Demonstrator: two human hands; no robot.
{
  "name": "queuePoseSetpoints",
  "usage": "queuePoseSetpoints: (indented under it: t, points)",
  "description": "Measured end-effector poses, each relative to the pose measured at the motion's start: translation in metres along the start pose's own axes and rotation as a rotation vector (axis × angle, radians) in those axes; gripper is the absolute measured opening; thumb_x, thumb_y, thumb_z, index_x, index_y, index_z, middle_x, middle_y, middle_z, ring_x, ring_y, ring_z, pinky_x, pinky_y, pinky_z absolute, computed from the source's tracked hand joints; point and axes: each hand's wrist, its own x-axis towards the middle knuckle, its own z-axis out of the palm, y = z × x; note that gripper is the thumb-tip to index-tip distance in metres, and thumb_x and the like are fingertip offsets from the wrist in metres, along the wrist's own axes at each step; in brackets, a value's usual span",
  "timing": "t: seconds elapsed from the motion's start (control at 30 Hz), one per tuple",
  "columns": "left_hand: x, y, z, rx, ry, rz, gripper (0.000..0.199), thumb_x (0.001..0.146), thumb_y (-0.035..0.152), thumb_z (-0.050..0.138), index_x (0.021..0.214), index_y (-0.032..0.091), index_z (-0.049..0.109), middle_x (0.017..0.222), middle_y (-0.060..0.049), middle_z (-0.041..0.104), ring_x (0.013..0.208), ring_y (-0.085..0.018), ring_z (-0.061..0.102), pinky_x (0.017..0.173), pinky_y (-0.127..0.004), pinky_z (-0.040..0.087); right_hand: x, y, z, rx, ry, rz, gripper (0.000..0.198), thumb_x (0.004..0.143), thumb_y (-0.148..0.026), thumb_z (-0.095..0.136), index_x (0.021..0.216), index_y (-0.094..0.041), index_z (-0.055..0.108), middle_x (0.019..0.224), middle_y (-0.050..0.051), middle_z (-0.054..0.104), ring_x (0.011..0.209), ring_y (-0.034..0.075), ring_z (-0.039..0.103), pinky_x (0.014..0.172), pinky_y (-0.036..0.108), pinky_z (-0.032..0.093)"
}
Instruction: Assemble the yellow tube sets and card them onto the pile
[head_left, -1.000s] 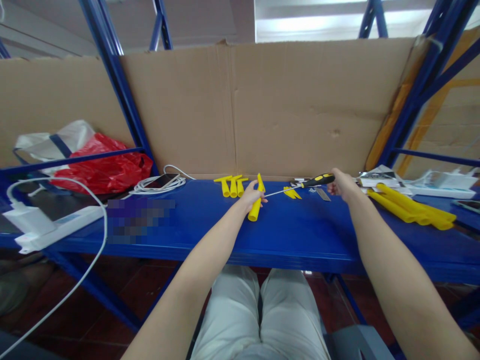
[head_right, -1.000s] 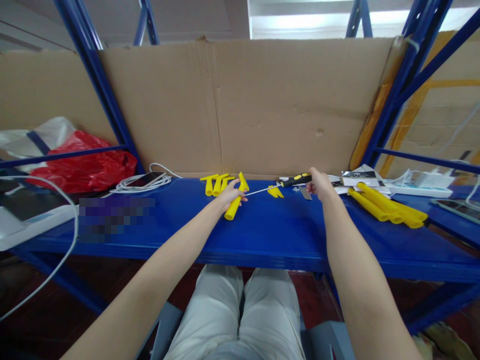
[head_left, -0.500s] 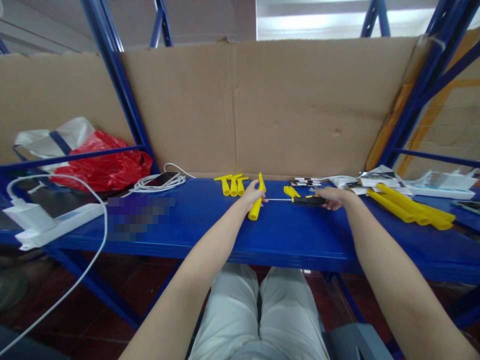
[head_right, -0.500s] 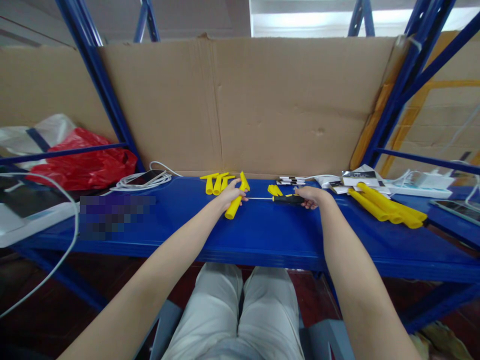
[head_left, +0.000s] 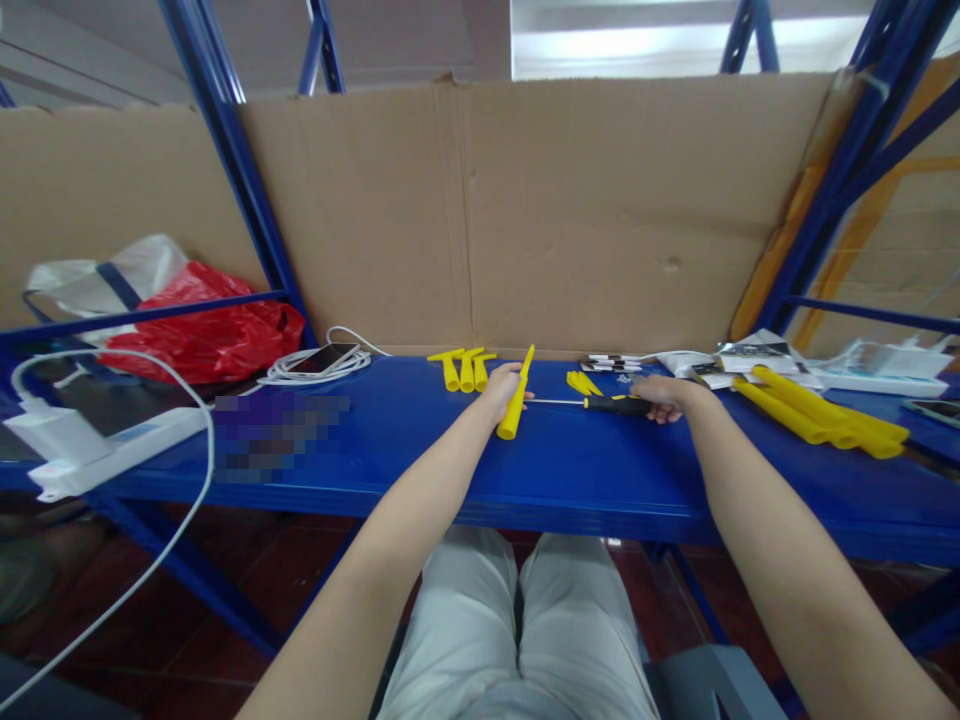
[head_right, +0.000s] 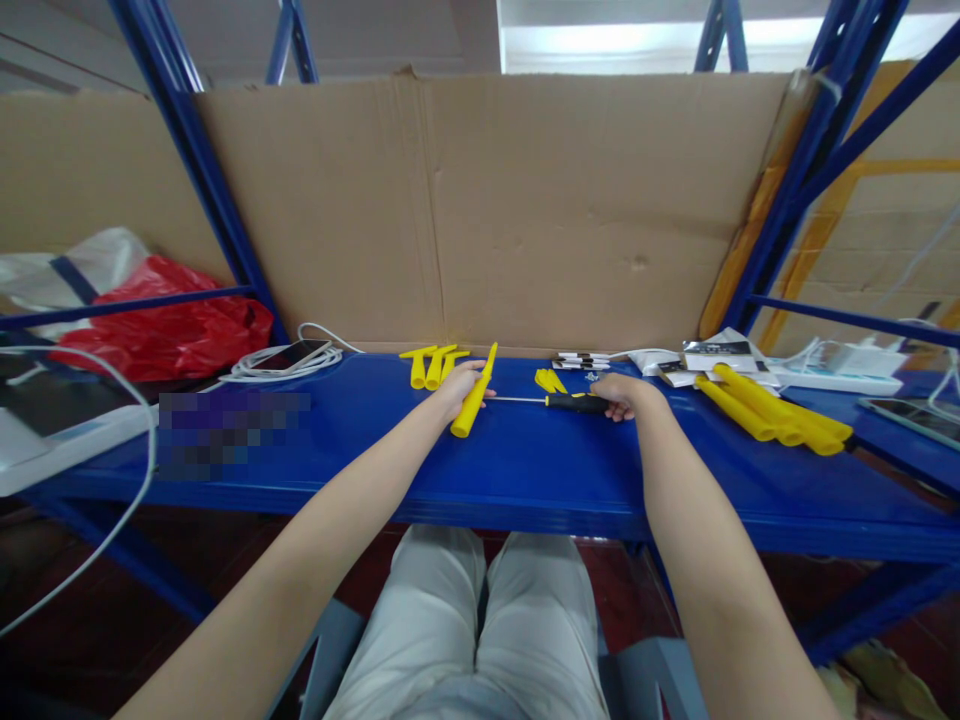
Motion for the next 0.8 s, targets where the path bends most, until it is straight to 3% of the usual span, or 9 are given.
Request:
queuePoseSetpoints:
  t: [0.3,0.6,0.8]
  points:
    - [0.006,-0.005,0.001,0.021,0.013,0.015,0.049,0.077,-0.002,0.050,0.124,0.014,0.051,0.094,-0.010,0.066,0.058,-0.012,0.063,0.052,-0.022,0.050,-0.020,-0.009,-0.001,-0.024,-0.005,0.002,0.027,0.091,-0.029,0.038,0.087,-0.010,0.056,0.053,0.005,0.056,0.041,0.012,0.052,0.044,0.022,0.040]
    - [0.014,-0.009,0.000,0.066,0.030,0.040,0.054,0.073,-0.003,0.057,0.125,0.013,0.052,0.086,-0.010,0.067,0.067,-0.017,0.065,0.058,-0.024,0.050,-0.019,-0.009,-0.001,-0.035,-0.010,-0.003,0.028,0.091,-0.029,0.038,0.084,-0.010,0.058,0.054,0.005,0.057,0.043,0.012,0.053,0.048,0.023,0.042]
    - [0.011,-0.006,0.000,0.077,0.067,0.032,0.050,0.074,0.000,0.059,0.122,0.011,0.053,0.089,-0.011,0.067,0.074,-0.018,0.066,0.059,-0.023,0.049,-0.003,-0.001,-0.004,-0.077,0.104,-0.014,0.035,0.091,-0.033,0.039,0.079,-0.010,0.061,0.053,0.006,0.056,0.045,0.014,0.054,0.049,0.025,0.042]
